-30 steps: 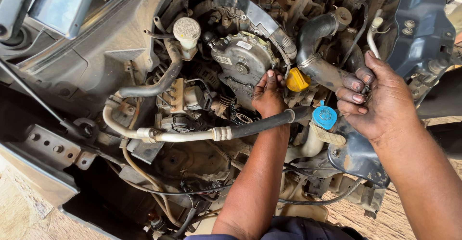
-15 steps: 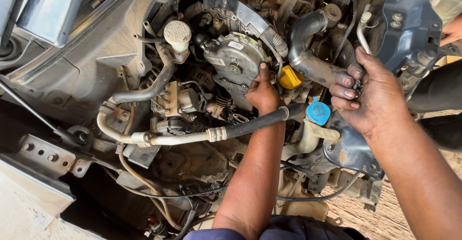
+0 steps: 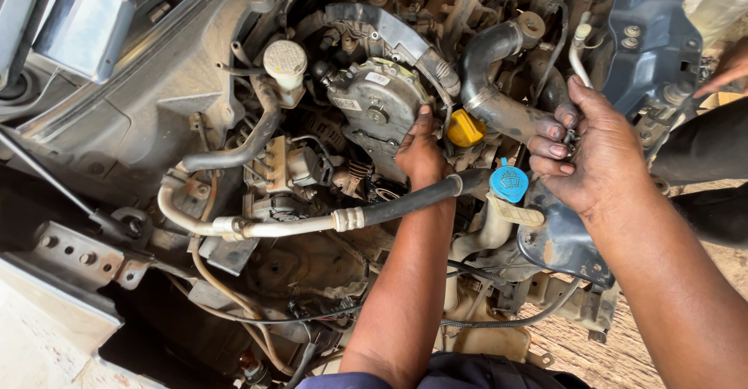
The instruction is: The person works on a car engine, handling small bolts and parts within the engine compartment while another person assists.
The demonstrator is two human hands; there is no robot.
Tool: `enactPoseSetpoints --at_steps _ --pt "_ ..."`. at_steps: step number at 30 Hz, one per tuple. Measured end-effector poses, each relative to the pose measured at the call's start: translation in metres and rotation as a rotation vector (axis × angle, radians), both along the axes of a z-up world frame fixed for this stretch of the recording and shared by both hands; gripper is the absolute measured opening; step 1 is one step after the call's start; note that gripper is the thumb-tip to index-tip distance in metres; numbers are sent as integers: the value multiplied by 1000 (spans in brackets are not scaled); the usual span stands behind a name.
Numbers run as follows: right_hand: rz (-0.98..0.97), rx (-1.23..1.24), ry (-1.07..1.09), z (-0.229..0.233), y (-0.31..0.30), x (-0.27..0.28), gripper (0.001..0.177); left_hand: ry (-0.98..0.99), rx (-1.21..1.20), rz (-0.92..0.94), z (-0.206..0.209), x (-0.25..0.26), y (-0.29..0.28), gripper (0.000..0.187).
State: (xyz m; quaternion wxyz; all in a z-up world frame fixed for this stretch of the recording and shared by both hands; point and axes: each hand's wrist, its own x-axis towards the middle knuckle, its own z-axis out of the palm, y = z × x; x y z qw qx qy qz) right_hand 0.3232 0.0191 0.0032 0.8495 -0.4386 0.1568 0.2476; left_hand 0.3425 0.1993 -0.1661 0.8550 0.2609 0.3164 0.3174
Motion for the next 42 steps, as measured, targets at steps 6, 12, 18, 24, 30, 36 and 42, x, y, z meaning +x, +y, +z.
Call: enactPoseSetpoints --at_steps 6,12,18,24,30,36,42 --pt "-9 -9 18 3 1 2 45 52 29 -40 -18 6 1 31" --pt "-6 -17 9 6 2 2 44 -78 -70 39 -14 6 -3 17" --pt "-5 -28 15 7 2 2 44 -55 -62 -31 -8 4 4 19" --pt "4 -45 22 7 3 2 46 17 -14 -1 -14 8 -1 24" --pt "27 -109 4 13 7 -5 49 -89 -64 12 -28 11 -1 16" --pt "145 -395 -143 17 21 -19 47 -39 -23 28 -27 12 -1 25" --pt "307 -640 -499 8 46 -18 33 -49 -131 -25 -2 1 2 21"
